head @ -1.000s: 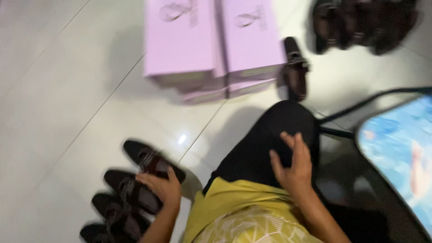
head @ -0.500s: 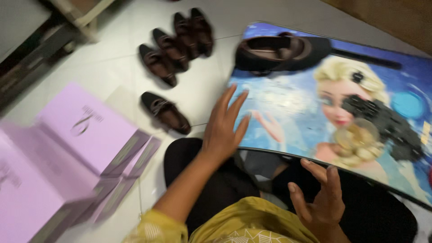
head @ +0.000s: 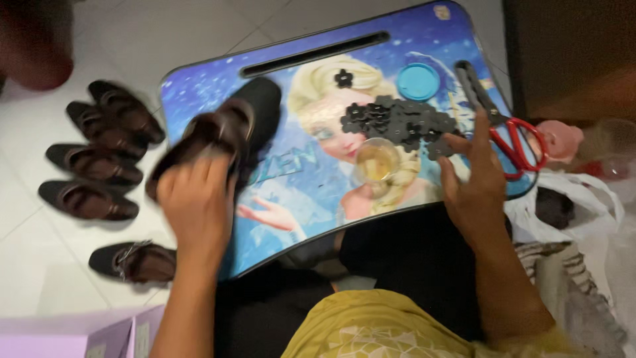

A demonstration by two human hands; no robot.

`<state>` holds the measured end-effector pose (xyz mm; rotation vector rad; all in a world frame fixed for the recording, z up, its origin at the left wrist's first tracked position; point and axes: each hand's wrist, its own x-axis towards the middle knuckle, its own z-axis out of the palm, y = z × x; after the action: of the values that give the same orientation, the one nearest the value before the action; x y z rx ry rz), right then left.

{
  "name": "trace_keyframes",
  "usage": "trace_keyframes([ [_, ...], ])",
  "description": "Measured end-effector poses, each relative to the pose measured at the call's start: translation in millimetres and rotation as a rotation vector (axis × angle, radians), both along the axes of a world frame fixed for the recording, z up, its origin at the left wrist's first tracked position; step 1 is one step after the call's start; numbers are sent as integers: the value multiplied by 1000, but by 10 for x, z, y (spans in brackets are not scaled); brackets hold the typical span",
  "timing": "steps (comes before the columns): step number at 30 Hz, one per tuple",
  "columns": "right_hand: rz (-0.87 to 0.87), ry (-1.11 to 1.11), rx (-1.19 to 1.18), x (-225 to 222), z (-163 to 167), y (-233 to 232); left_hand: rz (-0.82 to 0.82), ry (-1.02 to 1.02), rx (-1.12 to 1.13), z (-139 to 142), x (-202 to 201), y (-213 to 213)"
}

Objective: The person sits on the floor and glues black flower-shaped decorations onto the straps of black Mary Jane shoes. They dip each flower into a cup of glue, press it onto a shoe strap, then set the finished shoe aside and pick up the next pair.

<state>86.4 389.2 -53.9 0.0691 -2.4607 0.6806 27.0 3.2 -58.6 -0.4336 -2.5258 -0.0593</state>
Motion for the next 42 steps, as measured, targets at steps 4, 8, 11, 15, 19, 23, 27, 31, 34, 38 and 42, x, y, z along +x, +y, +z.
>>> trace_keyframes([
  [4, -26, -158, 18, -249, -76, 146, 154, -190, -28, 31, 688, 130],
  [8, -58, -205, 51, -264, -131, 234, 222, -146, 90, -111, 996, 161],
  [11, -33, -189, 37, -227, -166, 295, 163, 18, 183, -256, 1182, 220],
  [15, 13, -251, -22, -229, -190, 395, -5, 1, 281, -395, 1271, 450],
  [19, 79, -180, -32, -285, -224, 446, -148, -84, 332, -376, 1207, 799],
  [23, 24, -160, -73, -274, -213, 437, -248, -171, 450, -237, 1092, 1062],
  [27, 104, -41, -205, -66, -93, 249, -307, -413, 762, -139, 1053, 1254],
  [31, 306, -305, -530, 309, -13, -217, -318, -789, 1257, -229, 1031, 1441],
  [34, 549, -418, -745, 295, -14, -443, -259, -978, 1663, -394, 1013, 1569],
  [38, 366, -52, -53, 39, -10, -401, -92, -920, 1647, -546, 1019, 1456],
  [42, 315, -48, 159, -169, -85, -425, -66, -895, 1685, -565, 1050, 1351],
])
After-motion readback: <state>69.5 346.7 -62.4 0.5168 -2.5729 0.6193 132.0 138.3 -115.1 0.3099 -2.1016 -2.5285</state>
